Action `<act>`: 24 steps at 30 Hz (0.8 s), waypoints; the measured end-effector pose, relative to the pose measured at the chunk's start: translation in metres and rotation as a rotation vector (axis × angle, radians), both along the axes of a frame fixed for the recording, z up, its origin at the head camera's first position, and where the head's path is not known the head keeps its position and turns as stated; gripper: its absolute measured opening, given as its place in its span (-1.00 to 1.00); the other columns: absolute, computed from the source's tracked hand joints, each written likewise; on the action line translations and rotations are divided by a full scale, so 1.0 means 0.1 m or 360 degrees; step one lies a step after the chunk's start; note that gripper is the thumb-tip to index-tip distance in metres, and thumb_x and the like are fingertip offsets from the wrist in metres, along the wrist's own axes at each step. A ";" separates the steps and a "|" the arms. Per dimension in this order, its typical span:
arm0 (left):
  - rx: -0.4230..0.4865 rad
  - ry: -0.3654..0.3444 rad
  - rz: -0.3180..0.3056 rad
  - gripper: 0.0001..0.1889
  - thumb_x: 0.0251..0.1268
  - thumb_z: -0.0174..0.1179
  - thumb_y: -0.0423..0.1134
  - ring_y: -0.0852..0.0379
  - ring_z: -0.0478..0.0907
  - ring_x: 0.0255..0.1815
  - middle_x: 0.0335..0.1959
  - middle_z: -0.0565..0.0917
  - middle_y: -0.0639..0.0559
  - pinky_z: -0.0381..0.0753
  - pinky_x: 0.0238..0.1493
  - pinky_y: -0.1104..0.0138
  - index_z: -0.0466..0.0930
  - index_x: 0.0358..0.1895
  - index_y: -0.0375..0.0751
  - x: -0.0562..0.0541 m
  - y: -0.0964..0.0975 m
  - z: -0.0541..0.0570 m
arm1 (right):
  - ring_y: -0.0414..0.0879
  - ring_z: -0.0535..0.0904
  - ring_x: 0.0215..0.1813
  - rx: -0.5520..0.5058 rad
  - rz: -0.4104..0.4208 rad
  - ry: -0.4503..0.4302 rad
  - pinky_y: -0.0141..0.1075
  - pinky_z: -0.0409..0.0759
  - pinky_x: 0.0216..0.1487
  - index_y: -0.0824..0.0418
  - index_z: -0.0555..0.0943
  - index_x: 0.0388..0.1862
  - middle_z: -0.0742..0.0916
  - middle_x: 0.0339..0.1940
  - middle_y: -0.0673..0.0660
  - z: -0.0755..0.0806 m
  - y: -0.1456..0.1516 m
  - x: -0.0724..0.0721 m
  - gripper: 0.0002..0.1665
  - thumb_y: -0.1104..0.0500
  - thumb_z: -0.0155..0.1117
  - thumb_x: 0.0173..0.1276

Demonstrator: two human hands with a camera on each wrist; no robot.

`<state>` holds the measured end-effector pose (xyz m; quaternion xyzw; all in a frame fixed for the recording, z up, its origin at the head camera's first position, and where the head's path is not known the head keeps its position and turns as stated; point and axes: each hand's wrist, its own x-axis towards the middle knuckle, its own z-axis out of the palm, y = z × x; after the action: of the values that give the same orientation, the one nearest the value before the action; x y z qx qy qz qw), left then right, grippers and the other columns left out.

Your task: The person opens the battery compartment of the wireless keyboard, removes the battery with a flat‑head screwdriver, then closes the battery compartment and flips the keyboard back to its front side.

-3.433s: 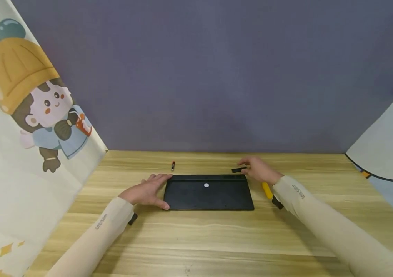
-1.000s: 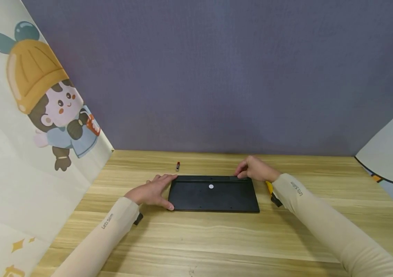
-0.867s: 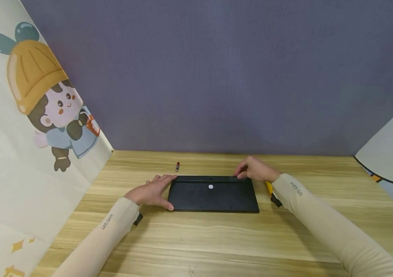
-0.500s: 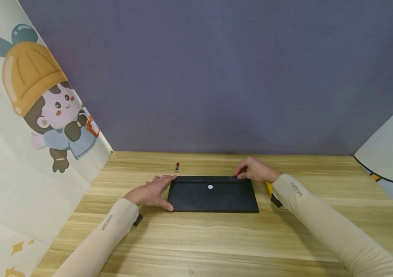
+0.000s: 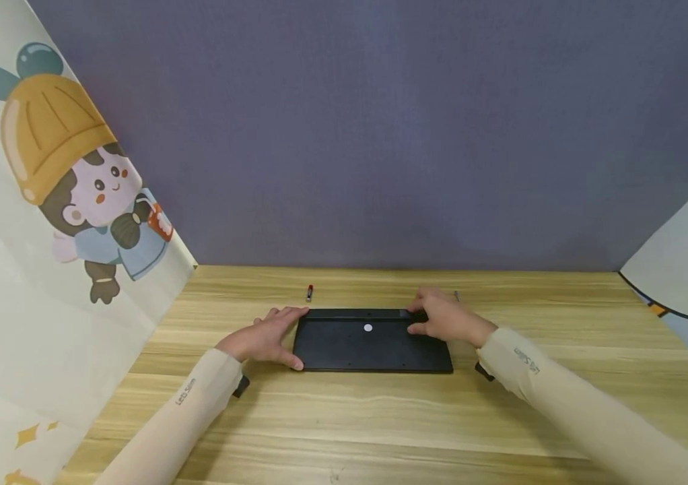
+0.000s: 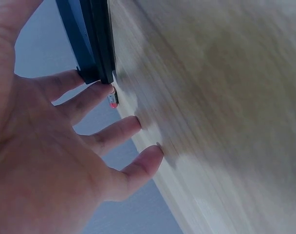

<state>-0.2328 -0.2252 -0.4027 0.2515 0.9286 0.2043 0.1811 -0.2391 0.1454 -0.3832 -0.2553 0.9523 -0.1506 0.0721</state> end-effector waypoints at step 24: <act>0.0004 0.0019 -0.0038 0.14 -0.17 0.47 0.17 -0.34 -0.16 0.44 0.47 0.07 -0.06 -0.13 0.19 -0.37 -0.01 0.51 0.02 0.04 -0.06 -0.01 | 0.17 0.19 0.26 0.0241 -0.0059 0.0138 0.13 0.25 0.15 0.40 0.27 0.38 0.35 0.25 0.24 -0.11 -0.19 0.47 0.18 -0.38 0.35 0.02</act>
<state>-0.2291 -0.2317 -0.4035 0.2639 0.9263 0.2019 0.1777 -0.1922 0.1268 -0.3942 -0.2376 0.9678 -0.0682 0.0469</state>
